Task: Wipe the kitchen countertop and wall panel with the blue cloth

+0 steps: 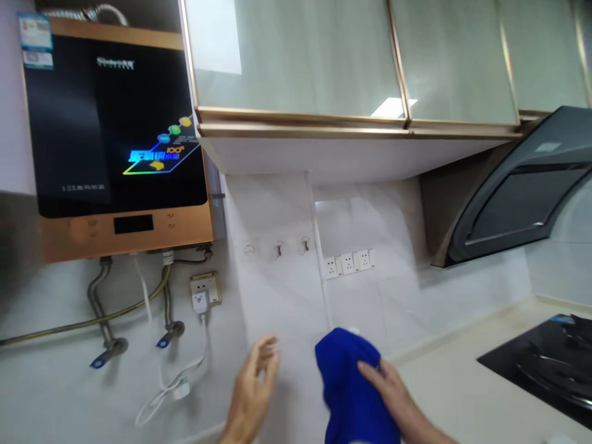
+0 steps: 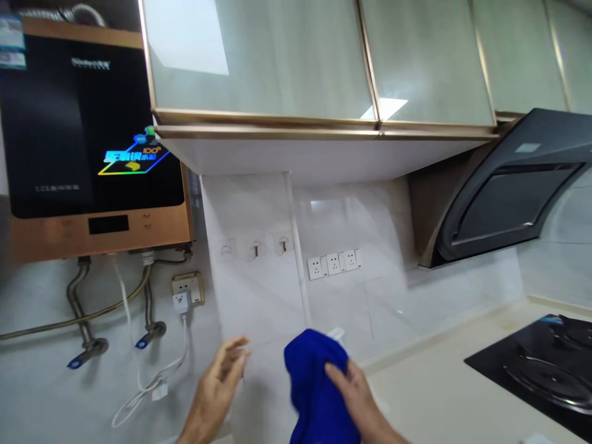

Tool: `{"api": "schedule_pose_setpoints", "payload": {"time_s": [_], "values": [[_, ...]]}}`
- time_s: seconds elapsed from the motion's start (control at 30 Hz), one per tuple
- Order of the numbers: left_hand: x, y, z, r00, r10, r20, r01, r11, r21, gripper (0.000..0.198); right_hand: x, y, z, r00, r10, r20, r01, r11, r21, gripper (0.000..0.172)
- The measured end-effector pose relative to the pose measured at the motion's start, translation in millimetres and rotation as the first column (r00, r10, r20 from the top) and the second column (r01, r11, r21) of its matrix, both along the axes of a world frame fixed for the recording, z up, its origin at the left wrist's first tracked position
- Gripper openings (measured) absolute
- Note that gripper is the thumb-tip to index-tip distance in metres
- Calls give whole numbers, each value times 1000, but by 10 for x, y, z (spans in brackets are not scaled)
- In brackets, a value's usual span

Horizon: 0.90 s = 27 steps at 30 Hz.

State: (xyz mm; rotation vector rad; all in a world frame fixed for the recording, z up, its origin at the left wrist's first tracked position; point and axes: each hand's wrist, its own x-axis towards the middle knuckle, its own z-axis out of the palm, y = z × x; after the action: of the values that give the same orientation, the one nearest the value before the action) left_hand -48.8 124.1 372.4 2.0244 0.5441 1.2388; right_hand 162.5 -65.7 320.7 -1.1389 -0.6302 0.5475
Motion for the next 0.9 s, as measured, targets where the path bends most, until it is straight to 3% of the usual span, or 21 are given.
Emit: {"api": "schedule_pose_setpoints", "payload": {"time_s": [0.1, 0.2, 0.27, 0.33, 0.43, 0.5, 0.57, 0.63, 0.77, 0.83, 0.9], "values": [[-339, 433, -17, 936, 299, 186, -302, 953, -11, 46, 346, 6, 282, 990, -39, -138, 36, 999, -21, 53], [-414, 720, 137, 907, 361, 219, -376, 926, 29, 56, 592, 103, 535, 950, -109, -292, 93, 993, -70, 45], [-290, 825, 338, 918, 324, 229, -354, 930, 101, 64, 709, 221, 703, 925, -169, -341, 181, 983, 5, 44], [-74, 886, 584, 921, 301, 247, -345, 925, 159, 70, 802, 365, 875, 932, -200, -302, 261, 949, 177, 48], [291, 945, 920, 912, 320, 255, -360, 924, 130, 72, 885, 619, 1083, 954, -264, -141, 298, 877, 378, 52], [496, 986, 1042, 898, 367, 243, -400, 911, 100, 69, 882, 828, 1124, 939, -345, -18, 324, 863, 388, 56], [642, 1031, 1057, 865, 437, 248, -473, 874, 111, 69, 834, 1075, 1061, 881, -444, 161, 366, 857, 364, 58], [728, 1082, 995, 822, 491, 288, -549, 819, 169, 71, 760, 1340, 924, 774, -525, 354, 398, 838, 374, 58], [780, 1192, 837, 777, 518, 358, -618, 737, 274, 69, 654, 1752, 707, 610, -663, 434, 481, 745, 463, 57], [789, 1231, 804, 759, 539, 364, -640, 719, 271, 68, 665, 1841, 748, 579, -697, 423, 509, 714, 480, 56], [799, 1249, 800, 750, 554, 362, -652, 711, 262, 68, 720, 1865, 915, 565, -699, 438, 496, 712, 497, 56]]}}
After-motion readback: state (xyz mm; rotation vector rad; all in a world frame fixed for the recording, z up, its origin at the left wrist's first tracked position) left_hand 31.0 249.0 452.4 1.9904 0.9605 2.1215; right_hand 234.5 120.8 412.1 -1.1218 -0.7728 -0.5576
